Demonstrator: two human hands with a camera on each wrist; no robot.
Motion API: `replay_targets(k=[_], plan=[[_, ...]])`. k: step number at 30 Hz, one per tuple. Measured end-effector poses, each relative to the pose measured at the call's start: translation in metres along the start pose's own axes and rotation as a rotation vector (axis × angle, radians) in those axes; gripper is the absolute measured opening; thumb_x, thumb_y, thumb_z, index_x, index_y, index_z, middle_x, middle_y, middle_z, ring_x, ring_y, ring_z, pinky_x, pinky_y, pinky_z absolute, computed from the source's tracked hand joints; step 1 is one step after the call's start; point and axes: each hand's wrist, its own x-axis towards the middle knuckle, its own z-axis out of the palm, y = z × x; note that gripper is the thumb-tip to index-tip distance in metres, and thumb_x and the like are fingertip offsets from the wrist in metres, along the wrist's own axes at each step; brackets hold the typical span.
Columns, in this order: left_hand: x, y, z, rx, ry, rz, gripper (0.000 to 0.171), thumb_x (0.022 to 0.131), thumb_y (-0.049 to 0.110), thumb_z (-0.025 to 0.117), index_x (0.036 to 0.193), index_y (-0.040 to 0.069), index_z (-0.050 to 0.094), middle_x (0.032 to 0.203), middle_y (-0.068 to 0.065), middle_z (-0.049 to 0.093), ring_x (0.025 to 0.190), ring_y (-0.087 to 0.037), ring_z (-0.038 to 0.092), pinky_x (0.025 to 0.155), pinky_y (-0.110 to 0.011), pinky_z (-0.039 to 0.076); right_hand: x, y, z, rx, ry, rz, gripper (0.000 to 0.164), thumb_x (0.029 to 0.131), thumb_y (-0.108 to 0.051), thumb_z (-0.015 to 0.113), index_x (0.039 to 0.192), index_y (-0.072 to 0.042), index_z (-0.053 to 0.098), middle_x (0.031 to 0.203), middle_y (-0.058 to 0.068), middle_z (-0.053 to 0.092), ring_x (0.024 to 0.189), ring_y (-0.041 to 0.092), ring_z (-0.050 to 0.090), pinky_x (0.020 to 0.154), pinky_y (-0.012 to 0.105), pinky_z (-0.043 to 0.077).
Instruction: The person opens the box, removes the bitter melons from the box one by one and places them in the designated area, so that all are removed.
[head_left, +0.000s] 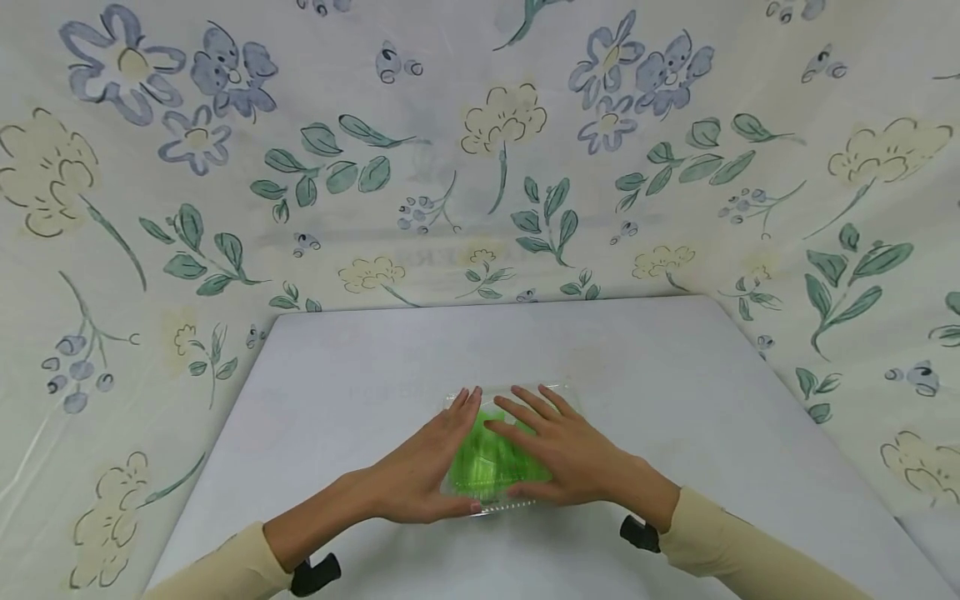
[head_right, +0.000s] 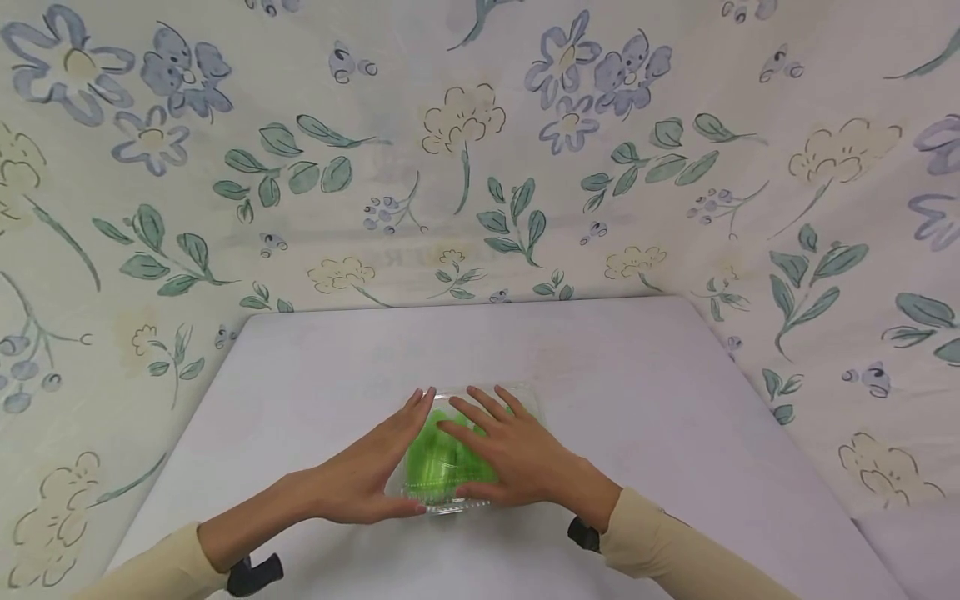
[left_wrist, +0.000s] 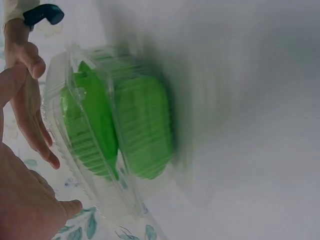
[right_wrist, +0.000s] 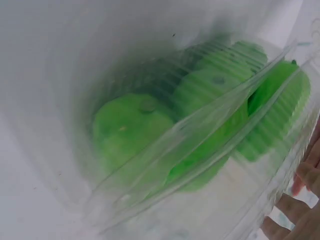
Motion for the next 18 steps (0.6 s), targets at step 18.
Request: replay_targets(k=[18], plan=[[0.069, 0.018, -0.013, 0.1, -0.098, 0.255, 0.116, 0.088, 0.053, 0.067, 0.154, -0.002, -0.012, 0.162, -0.007, -0.017, 0.147, -0.023, -0.015, 0.117, -0.05, 0.012, -0.046, 0.016, -0.006, 0.008, 0.095, 0.191, 0.085, 0.088, -0.064, 0.06, 0.153, -0.014, 0.036, 0.159, 0.012, 0.027, 0.146, 0.036, 0.02, 0.111, 0.061, 0.021]])
